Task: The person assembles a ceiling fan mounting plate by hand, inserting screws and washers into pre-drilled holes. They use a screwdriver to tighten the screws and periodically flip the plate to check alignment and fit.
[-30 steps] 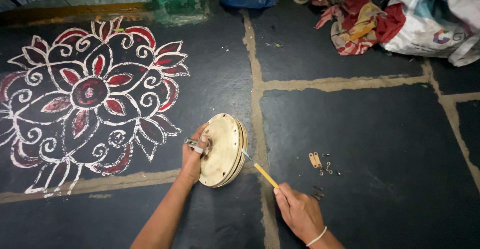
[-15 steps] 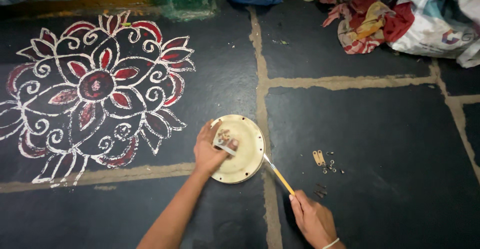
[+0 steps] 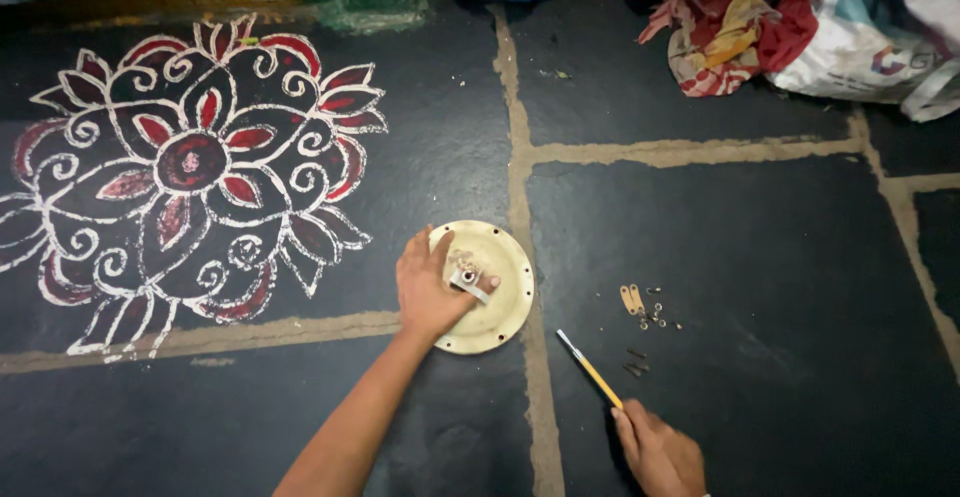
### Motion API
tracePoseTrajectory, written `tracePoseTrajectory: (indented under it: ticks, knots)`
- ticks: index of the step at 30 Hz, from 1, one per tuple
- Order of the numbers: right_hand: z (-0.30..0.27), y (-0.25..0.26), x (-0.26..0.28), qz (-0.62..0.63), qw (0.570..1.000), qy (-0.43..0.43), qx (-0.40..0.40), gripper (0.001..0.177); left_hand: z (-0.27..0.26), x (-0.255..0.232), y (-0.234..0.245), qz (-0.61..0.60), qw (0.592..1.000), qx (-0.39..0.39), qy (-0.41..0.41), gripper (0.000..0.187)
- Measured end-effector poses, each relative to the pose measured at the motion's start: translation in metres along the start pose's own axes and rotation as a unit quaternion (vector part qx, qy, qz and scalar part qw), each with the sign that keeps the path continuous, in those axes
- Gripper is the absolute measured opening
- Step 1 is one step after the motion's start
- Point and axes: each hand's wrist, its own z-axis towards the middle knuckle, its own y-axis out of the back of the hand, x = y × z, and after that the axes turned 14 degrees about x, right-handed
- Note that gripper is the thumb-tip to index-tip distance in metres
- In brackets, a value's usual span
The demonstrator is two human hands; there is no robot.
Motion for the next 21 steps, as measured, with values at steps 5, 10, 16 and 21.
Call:
tracePoseTrajectory:
  ticks: [5, 10, 16, 21]
  knots:
    - [-0.009, -0.014, -0.01, 0.028, 1.0, 0.0, -0.015, 0.022, 0.0, -0.004, -0.009, 0.073, 0.997, 0.007, -0.018, 0.111]
    - [0.003, -0.013, 0.006, 0.034, 0.998, 0.026, -0.044, 0.022, -0.003, -0.014, -0.012, 0.088, 0.991, 0.099, 0.013, 0.118]
    - [0.006, 0.008, 0.012, 0.003, 0.999, 0.007, 0.04, 0.026, -0.015, -0.039, -0.01, 0.123, 0.966, 0.225, 0.015, 0.12]
    - [0.013, 0.038, 0.028, -0.028, 0.997, 0.031, 0.065, 0.038, -0.031, -0.048, 0.002, 0.121, 0.946, 0.3, -0.012, 0.118]
